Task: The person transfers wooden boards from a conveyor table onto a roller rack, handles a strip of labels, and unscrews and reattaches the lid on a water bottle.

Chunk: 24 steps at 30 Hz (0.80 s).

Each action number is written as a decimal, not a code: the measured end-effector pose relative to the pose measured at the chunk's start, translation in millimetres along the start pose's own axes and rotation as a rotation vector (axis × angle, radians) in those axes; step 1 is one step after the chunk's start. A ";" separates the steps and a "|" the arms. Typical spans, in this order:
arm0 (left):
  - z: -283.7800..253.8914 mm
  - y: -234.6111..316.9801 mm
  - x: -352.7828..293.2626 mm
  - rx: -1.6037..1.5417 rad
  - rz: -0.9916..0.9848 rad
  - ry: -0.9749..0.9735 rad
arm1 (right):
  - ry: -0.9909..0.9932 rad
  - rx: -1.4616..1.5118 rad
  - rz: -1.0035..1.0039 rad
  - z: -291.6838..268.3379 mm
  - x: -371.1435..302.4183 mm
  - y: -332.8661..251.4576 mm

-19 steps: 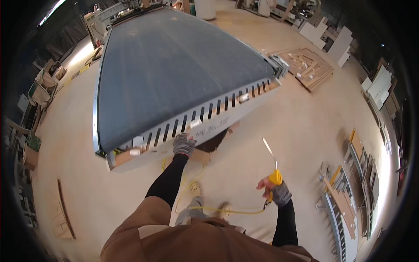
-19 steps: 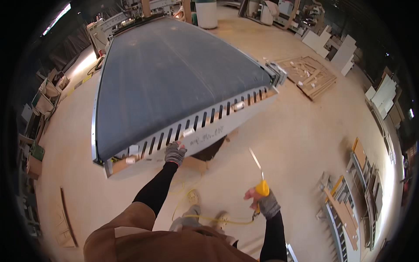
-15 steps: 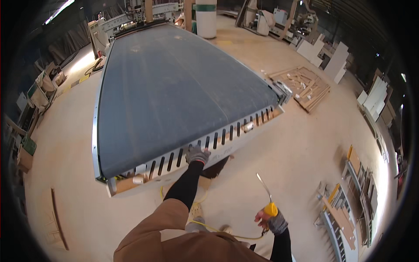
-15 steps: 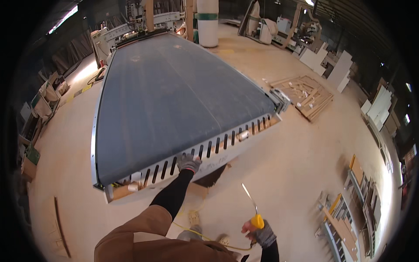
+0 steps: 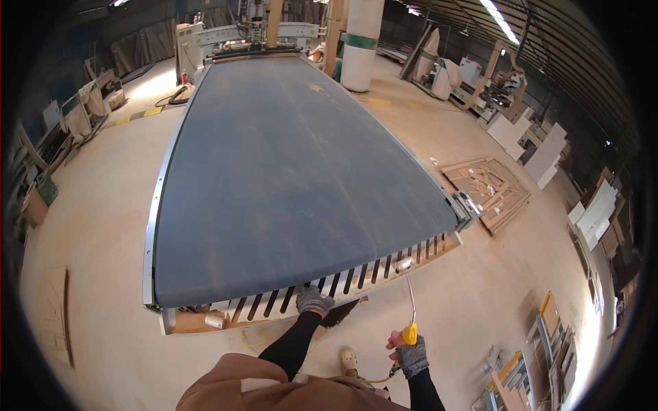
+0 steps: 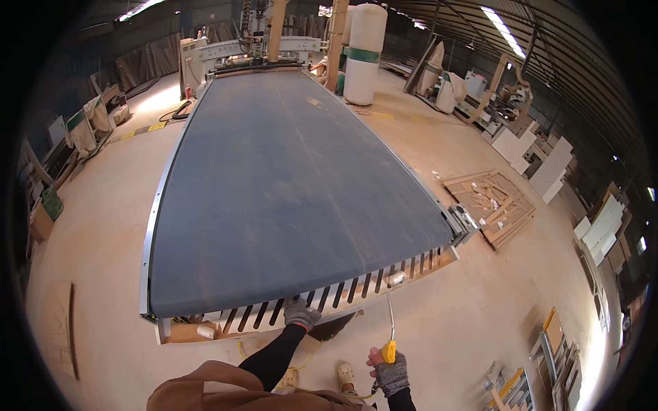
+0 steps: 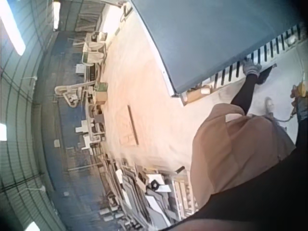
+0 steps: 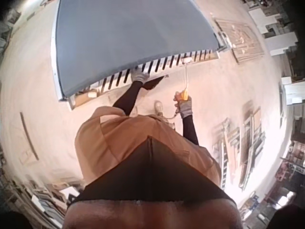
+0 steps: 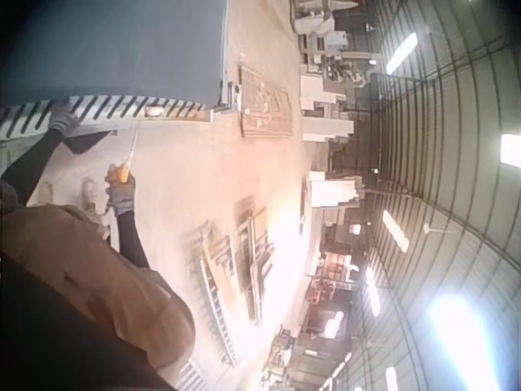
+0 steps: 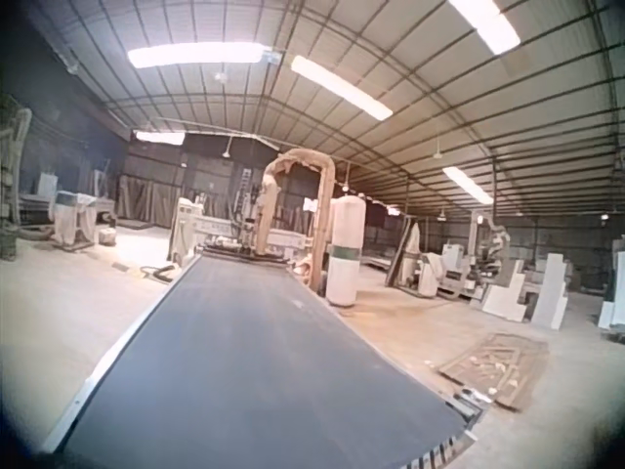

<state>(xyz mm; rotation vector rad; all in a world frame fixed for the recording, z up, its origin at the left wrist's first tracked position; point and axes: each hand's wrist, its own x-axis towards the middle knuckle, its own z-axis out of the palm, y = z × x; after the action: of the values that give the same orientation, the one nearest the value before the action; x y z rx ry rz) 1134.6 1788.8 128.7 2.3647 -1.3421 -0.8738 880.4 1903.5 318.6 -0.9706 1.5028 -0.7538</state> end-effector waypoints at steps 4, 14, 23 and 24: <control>-16.1 -29.6 -35.3 -0.298 0.048 0.143 | -0.028 0.079 -0.122 -20.7 76.5 -2.5; -49.3 -128.5 -172.9 -2.049 -0.497 0.351 | -0.702 -0.100 -0.124 -39.4 155.2 6.2; -96.2 -106.8 -218.4 -1.923 -0.396 0.883 | -1.412 -0.860 -0.545 -21.1 141.0 51.2; -100.1 -100.7 -222.4 -1.929 -0.390 0.912 | -1.237 -0.740 -0.892 -17.4 146.5 51.9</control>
<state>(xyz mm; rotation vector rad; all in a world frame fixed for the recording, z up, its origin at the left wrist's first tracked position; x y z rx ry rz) 1180.2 2025.7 235.5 0.9689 0.4321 -0.4771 851.5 1795.8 208.9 -2.1772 0.1379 -0.0002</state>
